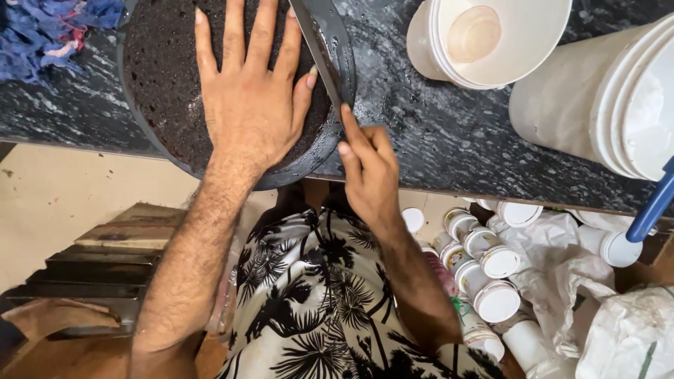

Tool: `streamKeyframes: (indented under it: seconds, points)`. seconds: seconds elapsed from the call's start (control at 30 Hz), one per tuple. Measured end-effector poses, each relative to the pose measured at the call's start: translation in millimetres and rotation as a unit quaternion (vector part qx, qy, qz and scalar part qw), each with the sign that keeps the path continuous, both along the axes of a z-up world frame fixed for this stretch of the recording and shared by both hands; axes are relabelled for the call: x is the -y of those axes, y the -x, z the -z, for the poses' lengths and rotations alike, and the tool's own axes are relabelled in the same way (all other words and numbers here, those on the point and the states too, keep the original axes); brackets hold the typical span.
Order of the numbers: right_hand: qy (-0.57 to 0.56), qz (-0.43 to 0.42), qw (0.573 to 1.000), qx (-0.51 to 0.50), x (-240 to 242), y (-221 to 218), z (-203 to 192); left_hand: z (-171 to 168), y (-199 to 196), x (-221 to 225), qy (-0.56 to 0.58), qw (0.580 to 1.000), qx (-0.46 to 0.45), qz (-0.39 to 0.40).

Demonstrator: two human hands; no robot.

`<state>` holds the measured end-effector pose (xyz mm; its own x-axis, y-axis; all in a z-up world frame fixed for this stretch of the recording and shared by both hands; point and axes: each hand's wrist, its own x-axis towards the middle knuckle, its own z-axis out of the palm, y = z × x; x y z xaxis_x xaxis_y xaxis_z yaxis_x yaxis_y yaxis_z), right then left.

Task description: The person pours liquid onto a chocolate cake, trims the edges with a knife, and wipes the counter with a cloth. They then apply white frosting from a bucket and smooth it over the cake using a spatula and a scraper.

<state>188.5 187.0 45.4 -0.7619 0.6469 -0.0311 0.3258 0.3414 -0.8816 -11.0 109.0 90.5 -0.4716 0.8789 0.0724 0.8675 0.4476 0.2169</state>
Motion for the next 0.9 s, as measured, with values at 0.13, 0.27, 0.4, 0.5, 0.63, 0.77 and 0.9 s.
streamKeyframes:
  seconds: [0.13, 0.27, 0.4, 0.5, 0.63, 0.77, 0.9]
  points:
    - [0.013, 0.004, 1.000, 0.015, 7, -6, -5, -4, 3, -1, -0.010, 1.000, -0.006, 0.026]
    - [0.019, 0.002, 1.000, 0.015, 8, -10, -2, -12, 7, 7, -0.009, 0.998, 0.030, 0.057]
    - [-0.005, -0.006, 1.000, -0.022, 2, 0, 4, -16, 7, -2, -0.016, 0.999, 0.047, -0.011]
    - [0.023, 0.003, 1.000, -0.012, 9, -11, -2, -15, 3, -7, -0.018, 0.996, -0.015, -0.082]
    - [-0.002, 0.007, 1.000, 0.018, 8, -13, -5, -11, 5, -14, -0.027, 0.994, 0.043, -0.093]
    - [-0.003, -0.001, 1.000, -0.007, -4, 3, 3, -15, 5, -10, -0.030, 0.996, 0.047, -0.069]
    - [0.015, 0.005, 1.000, -0.007, 7, -11, -4, -16, 8, -9, -0.046, 0.998, 0.023, -0.032]
